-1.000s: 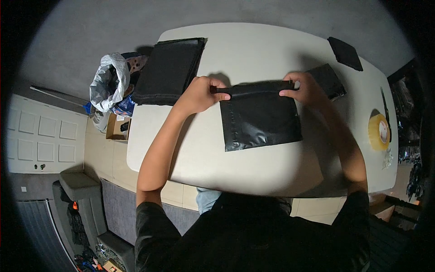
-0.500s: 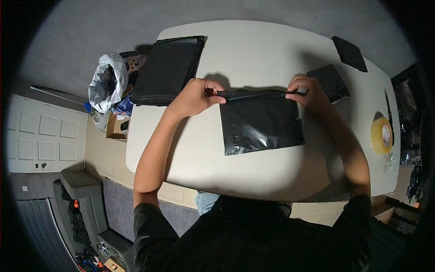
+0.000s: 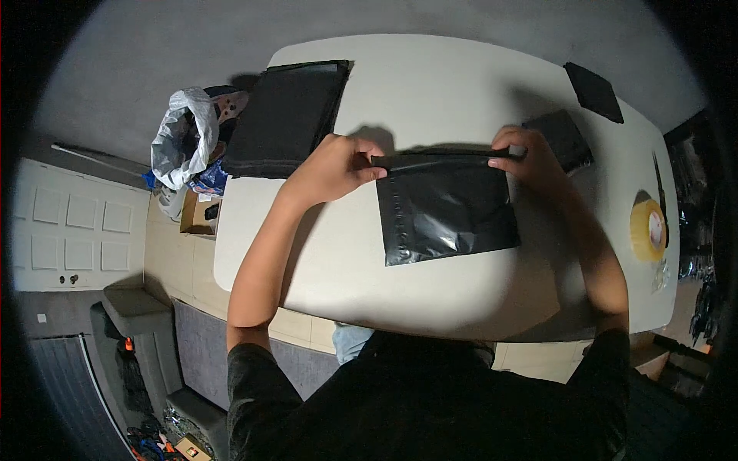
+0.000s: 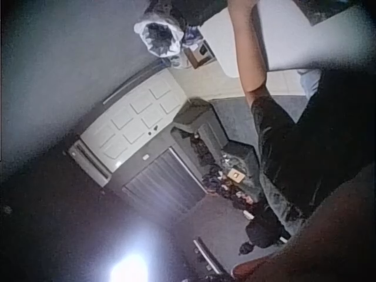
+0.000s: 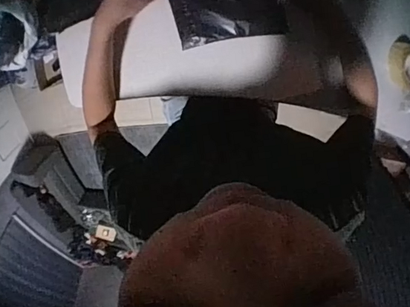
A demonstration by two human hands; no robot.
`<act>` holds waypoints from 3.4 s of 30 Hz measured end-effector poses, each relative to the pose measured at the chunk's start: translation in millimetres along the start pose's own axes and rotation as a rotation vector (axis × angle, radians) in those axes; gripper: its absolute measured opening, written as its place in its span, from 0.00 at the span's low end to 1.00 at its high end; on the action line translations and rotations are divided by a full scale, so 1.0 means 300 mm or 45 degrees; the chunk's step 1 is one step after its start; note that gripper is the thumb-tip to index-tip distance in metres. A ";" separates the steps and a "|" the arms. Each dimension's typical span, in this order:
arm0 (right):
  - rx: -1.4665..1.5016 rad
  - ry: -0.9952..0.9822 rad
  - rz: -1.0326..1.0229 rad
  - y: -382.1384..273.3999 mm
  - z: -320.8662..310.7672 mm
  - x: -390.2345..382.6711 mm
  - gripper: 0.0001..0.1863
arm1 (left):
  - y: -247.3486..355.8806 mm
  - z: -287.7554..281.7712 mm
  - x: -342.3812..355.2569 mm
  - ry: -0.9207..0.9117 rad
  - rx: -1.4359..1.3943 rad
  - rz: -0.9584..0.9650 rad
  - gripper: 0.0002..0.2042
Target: Packing items into small black poly mailers and sealing them.
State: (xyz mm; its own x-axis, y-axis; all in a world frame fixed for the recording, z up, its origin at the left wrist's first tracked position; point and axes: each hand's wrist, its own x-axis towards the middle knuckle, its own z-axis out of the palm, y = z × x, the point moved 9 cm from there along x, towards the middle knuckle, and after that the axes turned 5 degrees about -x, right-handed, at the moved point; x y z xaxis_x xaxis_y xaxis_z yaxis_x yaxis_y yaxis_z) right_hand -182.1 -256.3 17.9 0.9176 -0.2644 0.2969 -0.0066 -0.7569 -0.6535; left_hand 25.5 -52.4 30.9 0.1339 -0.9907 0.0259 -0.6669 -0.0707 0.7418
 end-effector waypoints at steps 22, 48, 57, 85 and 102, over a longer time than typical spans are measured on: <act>0.092 0.138 -0.224 -0.042 0.015 -0.035 0.12 | -0.023 -0.010 -0.030 0.150 -0.175 0.115 0.05; -0.305 -0.165 -0.301 -0.170 0.005 -0.056 0.17 | 0.150 0.076 -0.057 0.006 0.205 0.638 0.27; -0.656 -0.093 -0.296 -0.462 0.223 -0.038 0.22 | 0.150 0.086 -0.060 -0.002 0.229 0.666 0.24; -0.747 -0.029 -0.256 -0.407 0.294 -0.120 0.22 | 0.197 0.010 -0.078 0.217 0.114 0.446 0.17; -0.583 0.052 -0.314 -0.354 0.192 -0.082 0.12 | 0.299 0.234 -0.166 0.184 0.721 0.358 0.14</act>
State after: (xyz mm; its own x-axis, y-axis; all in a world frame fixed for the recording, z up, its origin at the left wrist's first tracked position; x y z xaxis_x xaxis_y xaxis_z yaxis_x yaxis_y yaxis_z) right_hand -181.0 -135.1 39.9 0.8977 -0.0616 0.4362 0.0261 -0.9810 -0.1922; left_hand -92.4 -17.7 49.1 -0.0309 -0.9575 0.2868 -0.9690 0.0991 0.2263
